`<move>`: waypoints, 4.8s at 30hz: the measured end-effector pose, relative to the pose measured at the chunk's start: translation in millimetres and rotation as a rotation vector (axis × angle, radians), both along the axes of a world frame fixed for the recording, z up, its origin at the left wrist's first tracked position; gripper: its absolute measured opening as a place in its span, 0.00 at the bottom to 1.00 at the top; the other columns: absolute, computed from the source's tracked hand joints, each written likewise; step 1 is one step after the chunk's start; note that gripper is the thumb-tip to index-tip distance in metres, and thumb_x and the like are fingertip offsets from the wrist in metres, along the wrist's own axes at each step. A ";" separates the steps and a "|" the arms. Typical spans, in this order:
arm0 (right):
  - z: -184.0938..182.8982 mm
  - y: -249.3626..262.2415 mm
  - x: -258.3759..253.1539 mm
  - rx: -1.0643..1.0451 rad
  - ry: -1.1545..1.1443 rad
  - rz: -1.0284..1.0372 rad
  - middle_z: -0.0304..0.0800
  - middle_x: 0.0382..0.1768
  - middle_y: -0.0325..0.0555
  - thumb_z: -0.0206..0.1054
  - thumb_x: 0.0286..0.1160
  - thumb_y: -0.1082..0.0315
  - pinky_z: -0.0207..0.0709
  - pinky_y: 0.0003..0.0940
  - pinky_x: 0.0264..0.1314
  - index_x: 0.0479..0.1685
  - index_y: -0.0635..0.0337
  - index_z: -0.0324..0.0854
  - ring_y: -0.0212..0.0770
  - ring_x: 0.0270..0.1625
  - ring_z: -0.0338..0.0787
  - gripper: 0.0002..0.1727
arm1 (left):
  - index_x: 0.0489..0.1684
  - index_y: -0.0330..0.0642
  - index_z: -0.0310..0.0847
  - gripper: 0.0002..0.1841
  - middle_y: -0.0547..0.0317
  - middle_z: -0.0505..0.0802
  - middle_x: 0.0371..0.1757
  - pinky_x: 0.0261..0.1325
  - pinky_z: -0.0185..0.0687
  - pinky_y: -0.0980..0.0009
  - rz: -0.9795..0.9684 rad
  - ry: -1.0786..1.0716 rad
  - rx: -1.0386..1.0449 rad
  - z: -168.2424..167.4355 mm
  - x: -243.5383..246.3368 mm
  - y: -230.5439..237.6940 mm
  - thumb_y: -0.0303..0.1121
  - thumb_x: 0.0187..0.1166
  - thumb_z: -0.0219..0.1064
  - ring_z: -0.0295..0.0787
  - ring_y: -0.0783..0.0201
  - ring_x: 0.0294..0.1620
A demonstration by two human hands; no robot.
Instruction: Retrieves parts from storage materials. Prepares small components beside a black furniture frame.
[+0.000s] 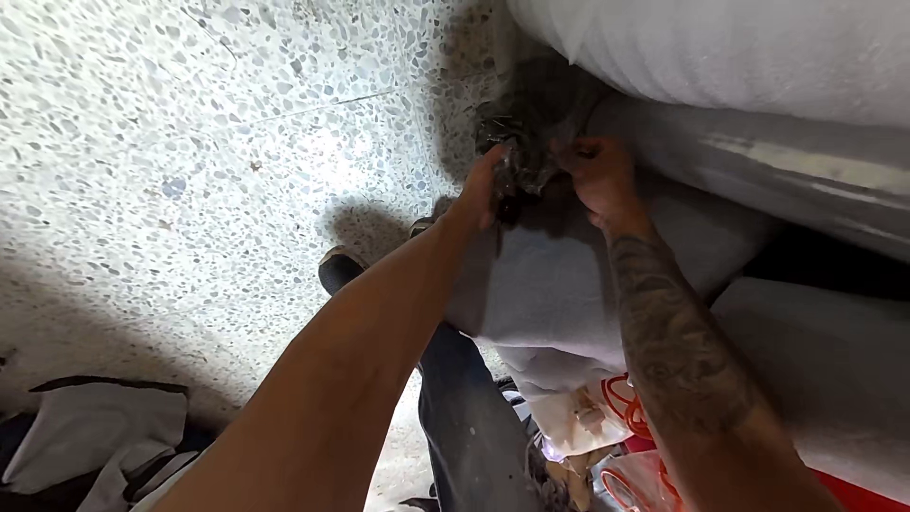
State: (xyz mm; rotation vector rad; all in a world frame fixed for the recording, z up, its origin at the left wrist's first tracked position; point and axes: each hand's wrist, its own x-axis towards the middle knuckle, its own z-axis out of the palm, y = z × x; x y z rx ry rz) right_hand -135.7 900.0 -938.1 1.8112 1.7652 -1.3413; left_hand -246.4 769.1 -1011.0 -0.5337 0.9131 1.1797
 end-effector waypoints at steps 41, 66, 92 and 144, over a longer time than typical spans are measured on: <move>-33.6 16.4 6.3 0.136 0.086 -0.452 0.82 0.39 0.40 0.58 0.89 0.56 0.81 0.39 0.47 0.49 0.56 0.82 0.35 0.42 0.83 0.14 | 0.57 0.42 0.84 0.23 0.54 0.91 0.44 0.39 0.85 0.66 -0.362 -0.079 0.027 3.2 -14.5 4.3 0.54 0.86 0.62 0.88 0.61 0.38; 14.4 -113.3 4.0 0.157 -0.366 -0.256 0.93 0.41 0.49 0.65 0.80 0.59 0.83 0.57 0.51 0.48 0.56 0.90 0.49 0.45 0.91 0.13 | 0.48 0.48 0.92 0.19 0.55 0.95 0.46 0.58 0.86 0.47 -0.957 0.594 0.020 17.5 13.3 -12.1 0.53 0.74 0.76 0.92 0.57 0.49; -13.1 -83.1 7.9 0.048 0.286 -0.528 0.94 0.60 0.44 0.68 0.81 0.71 0.88 0.35 0.59 0.74 0.59 0.80 0.36 0.56 0.94 0.22 | 0.48 0.42 0.89 0.08 0.57 0.93 0.43 0.53 0.84 0.60 -0.802 0.460 0.180 44.7 -15.6 -38.3 0.36 0.82 0.70 0.88 0.64 0.44; -67.8 -97.4 -4.2 0.190 -0.363 -0.097 0.85 0.63 0.66 0.76 0.69 0.57 0.79 0.59 0.70 0.73 0.71 0.72 0.60 0.67 0.86 0.36 | 0.95 0.61 0.45 0.60 0.32 0.73 0.81 0.47 0.87 0.36 -1.456 0.985 -0.375 10.0 -75.7 -103.2 0.62 0.60 0.82 0.92 0.35 0.45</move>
